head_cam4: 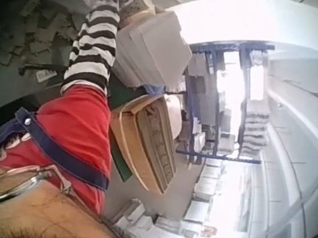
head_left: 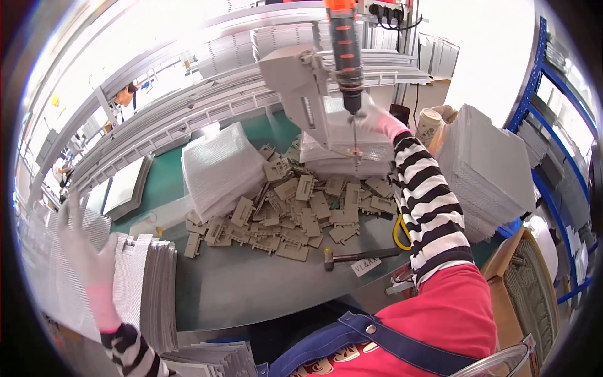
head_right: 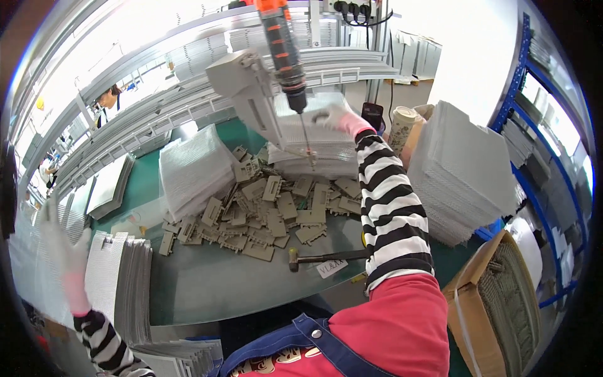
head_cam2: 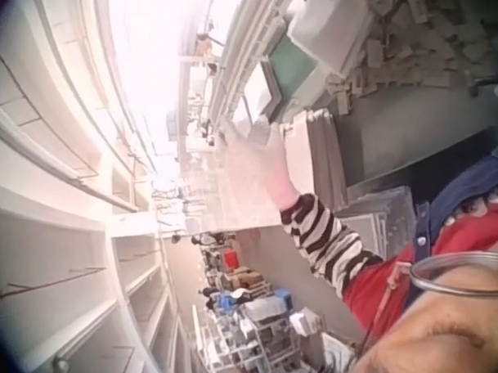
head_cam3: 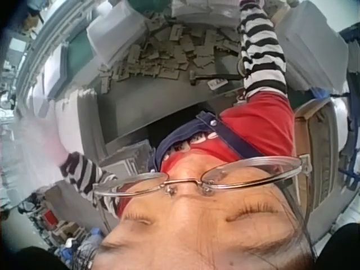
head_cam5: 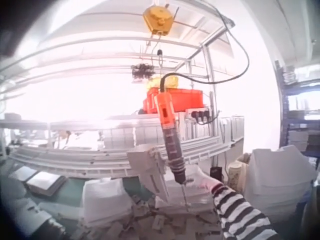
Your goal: Assemble mesh filters by attaching frames and handles using various tools at a manufacturing workstation.
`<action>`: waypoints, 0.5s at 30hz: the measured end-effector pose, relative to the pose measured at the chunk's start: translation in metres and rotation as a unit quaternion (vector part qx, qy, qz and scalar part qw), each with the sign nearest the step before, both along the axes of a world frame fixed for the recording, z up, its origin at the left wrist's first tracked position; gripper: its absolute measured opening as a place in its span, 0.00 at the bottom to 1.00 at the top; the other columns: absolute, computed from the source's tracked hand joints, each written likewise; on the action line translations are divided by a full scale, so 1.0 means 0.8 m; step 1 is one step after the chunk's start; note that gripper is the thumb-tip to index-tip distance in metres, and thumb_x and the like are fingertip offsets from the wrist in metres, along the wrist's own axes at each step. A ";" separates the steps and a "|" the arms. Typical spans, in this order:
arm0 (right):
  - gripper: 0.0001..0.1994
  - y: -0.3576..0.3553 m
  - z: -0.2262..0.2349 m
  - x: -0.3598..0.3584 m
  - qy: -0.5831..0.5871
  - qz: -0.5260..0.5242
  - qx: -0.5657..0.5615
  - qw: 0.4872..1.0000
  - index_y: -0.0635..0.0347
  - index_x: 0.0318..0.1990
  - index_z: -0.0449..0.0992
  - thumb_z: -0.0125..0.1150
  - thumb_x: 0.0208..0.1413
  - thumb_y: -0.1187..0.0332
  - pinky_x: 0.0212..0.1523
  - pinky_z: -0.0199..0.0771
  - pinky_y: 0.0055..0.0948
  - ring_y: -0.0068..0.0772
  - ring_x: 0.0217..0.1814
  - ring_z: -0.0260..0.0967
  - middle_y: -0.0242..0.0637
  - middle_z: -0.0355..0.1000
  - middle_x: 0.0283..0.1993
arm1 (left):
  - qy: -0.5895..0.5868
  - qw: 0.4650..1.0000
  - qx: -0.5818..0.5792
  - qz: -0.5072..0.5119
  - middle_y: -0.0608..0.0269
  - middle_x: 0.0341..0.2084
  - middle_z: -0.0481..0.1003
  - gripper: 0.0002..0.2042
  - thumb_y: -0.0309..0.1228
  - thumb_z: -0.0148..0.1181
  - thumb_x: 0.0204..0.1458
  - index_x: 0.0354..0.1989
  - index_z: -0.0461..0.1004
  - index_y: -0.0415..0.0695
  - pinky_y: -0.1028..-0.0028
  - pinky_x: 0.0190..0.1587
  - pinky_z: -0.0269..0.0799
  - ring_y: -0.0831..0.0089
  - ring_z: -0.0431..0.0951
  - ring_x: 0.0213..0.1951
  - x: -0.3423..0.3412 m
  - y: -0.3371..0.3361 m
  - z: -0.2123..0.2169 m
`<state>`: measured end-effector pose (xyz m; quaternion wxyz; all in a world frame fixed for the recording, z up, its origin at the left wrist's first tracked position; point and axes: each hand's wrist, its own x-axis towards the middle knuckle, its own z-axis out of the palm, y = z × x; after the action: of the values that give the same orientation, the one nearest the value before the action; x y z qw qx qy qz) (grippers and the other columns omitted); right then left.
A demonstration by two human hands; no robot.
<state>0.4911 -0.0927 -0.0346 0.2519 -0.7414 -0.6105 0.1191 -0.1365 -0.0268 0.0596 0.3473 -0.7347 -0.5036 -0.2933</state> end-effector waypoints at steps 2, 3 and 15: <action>0.12 -0.016 0.032 -0.020 -0.153 -0.173 0.203 0.951 0.49 0.41 0.78 0.54 0.50 0.62 0.43 0.72 0.34 0.38 0.41 0.73 0.41 0.75 0.40 | -0.022 0.993 0.003 -0.116 0.54 0.58 0.57 0.44 0.29 0.68 0.38 0.65 0.48 0.47 0.61 0.64 0.49 0.59 0.54 0.62 -0.023 -0.039 0.040; 0.12 -0.023 0.043 -0.018 -0.218 -0.165 0.130 0.953 0.46 0.40 0.78 0.56 0.49 0.61 0.43 0.71 0.35 0.40 0.41 0.73 0.40 0.75 0.40 | -0.027 0.989 0.020 -0.146 0.54 0.59 0.56 0.41 0.28 0.66 0.40 0.65 0.49 0.44 0.62 0.65 0.49 0.60 0.52 0.63 -0.037 -0.054 0.050; 0.50 -0.036 -0.033 0.037 -0.129 -0.291 -0.254 0.913 0.59 0.64 0.54 0.61 0.37 0.35 0.61 0.57 0.40 0.47 0.61 0.61 0.49 0.62 0.60 | -0.079 0.924 -0.112 0.357 0.50 0.49 0.64 0.26 0.42 0.57 0.49 0.52 0.62 0.40 0.61 0.41 0.75 0.62 0.70 0.50 0.087 -0.077 0.006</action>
<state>0.5211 -0.1213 -0.0608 -0.0020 -0.9342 -0.3440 0.0950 -0.0666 -0.0886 0.0641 0.3038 -0.5146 -0.7879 -0.1483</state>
